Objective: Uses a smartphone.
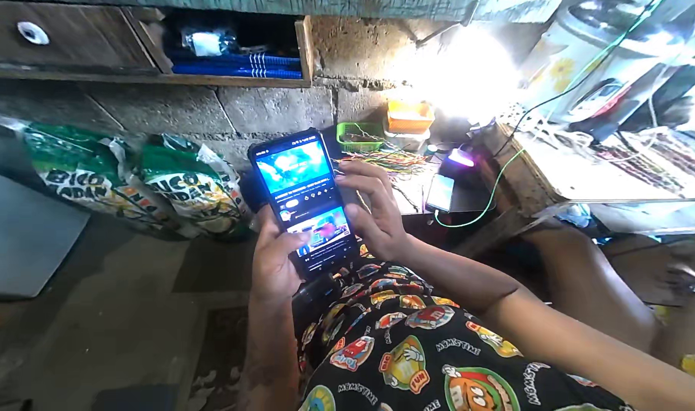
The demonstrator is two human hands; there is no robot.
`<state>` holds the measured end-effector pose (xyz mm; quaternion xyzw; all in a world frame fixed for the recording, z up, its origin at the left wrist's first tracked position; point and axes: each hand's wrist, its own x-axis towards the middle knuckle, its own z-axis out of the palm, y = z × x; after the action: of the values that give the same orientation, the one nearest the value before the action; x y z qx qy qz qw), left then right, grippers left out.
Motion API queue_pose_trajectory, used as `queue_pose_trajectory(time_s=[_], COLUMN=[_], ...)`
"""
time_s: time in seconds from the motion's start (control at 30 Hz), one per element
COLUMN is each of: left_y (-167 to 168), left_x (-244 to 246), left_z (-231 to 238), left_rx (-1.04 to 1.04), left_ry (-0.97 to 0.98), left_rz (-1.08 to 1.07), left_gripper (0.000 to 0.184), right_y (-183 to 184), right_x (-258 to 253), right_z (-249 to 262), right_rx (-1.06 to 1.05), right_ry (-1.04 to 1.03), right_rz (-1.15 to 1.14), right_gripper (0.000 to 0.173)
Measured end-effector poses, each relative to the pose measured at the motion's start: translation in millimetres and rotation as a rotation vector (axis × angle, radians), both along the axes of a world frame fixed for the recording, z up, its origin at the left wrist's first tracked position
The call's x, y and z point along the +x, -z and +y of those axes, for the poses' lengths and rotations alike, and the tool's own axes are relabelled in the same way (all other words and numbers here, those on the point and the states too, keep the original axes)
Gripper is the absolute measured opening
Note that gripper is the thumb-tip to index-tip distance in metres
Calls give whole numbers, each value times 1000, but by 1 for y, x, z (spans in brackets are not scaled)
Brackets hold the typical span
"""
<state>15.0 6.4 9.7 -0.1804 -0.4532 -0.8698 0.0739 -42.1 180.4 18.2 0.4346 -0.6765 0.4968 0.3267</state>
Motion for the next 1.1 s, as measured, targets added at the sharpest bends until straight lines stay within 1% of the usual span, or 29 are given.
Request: queue_pose_trajectory(time_s=[0.27,0.43,0.7,0.9,1.03,1.1], left_y=[-2,-2,-2,-3,-4,-4], left_x=[1,0,-3,0,0,0], left_z=[0,-2,-2,-3,-5,-5], left_rx=[-25,-37,-77,-78,-60,-49], left_ry=[-7,13,21,18,-22,-14], left_rz=[15,80,12,29,32,37], left_gripper=[47,49,56,49,35,32], right_y=[1,2,2,2,1,-1], right_x=[-1,1,-2,-3,-6,-7], right_z=[1,-2,3,3,0,-1], right_rx=[-11,-12,9,16,16,34], right_ry=[-34,-76,-49,-40,-21,-6], right_rz=[-12,-37,-57,-51,-31,-21], right_gripper=[37,37,42,39,38,38])
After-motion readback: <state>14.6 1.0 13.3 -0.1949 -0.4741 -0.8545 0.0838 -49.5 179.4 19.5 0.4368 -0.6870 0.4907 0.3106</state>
